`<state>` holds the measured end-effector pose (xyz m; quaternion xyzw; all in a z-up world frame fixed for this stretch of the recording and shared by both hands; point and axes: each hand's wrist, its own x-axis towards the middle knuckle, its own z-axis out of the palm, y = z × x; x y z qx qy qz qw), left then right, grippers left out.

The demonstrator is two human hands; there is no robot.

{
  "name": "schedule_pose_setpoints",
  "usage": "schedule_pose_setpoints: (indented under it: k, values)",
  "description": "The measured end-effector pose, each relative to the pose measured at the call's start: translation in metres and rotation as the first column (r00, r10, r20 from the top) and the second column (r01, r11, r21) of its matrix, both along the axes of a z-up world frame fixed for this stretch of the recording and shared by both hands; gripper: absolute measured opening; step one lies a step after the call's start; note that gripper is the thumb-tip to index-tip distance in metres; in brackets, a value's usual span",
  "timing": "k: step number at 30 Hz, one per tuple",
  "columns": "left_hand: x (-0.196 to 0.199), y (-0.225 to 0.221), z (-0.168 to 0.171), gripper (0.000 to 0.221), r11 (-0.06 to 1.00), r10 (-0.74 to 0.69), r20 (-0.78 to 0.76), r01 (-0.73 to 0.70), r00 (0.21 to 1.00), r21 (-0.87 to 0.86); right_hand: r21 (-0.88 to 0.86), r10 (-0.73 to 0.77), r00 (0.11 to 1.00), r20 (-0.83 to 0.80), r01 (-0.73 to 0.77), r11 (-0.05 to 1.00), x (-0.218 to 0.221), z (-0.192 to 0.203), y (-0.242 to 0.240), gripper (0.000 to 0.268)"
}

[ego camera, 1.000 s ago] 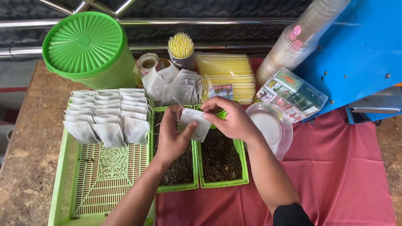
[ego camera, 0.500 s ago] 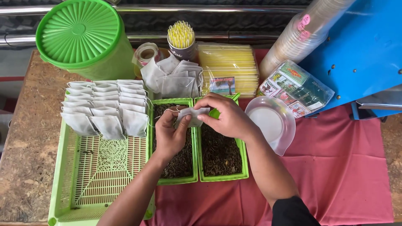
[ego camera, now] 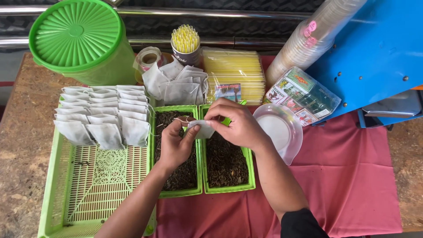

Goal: Filling small white pouches with loose tea leaves using a plastic scoop

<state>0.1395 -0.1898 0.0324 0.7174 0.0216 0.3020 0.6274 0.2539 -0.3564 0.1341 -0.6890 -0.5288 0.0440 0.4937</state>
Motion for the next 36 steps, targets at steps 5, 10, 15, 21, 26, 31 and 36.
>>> schedule_pose_setpoints:
  k: [5, 10, 15, 21, 26, 31, 36]
  values:
    - [0.001, 0.001, 0.002, 0.006, 1.0, -0.01, -0.039, 0.011, 0.999, 0.015, -0.09, 0.074, 0.997, -0.006, -0.074, 0.993, 0.0, 0.005, 0.006, 0.014]
    - [0.002, 0.003, -0.007, 0.008, 0.999, -0.034, -0.003, 0.034, 0.999, 0.009, -0.192, 0.035, 0.999, 0.018, -0.031, 0.981, 0.0, 0.003, 0.007, 0.017]
    - [0.004, 0.008, -0.02, 0.01, 0.996, 0.008, -0.015, -0.007, 1.0, 0.084, -0.329, -0.024, 1.0, -0.001, 0.023, 0.944, 0.003, -0.001, 0.007, 0.024]
    - [0.001, 0.009, -0.006, 0.01, 0.99, 0.058, -0.012, -0.055, 0.998, 0.133, -0.241, -0.015, 0.999, 0.03, 0.022, 0.97, 0.007, -0.023, 0.009, 0.019]
    - [-0.002, 0.011, -0.004, 0.01, 0.991, 0.075, -0.03, -0.071, 0.997, 0.116, -0.173, -0.031, 0.999, 0.037, 0.037, 0.984, -0.003, -0.011, 0.011, 0.022]
    - [0.0, 0.006, -0.006, 0.012, 0.994, 0.076, -0.051, -0.071, 0.996, 0.087, -0.136, -0.011, 1.0, 0.013, 0.013, 0.991, -0.006, -0.013, 0.015, 0.016]
    - [-0.002, 0.009, -0.01, 0.008, 0.999, 0.05, -0.125, -0.052, 0.991, -0.011, -0.14, 0.007, 0.999, 0.039, -0.001, 0.99, -0.007, -0.011, 0.024, 0.013]
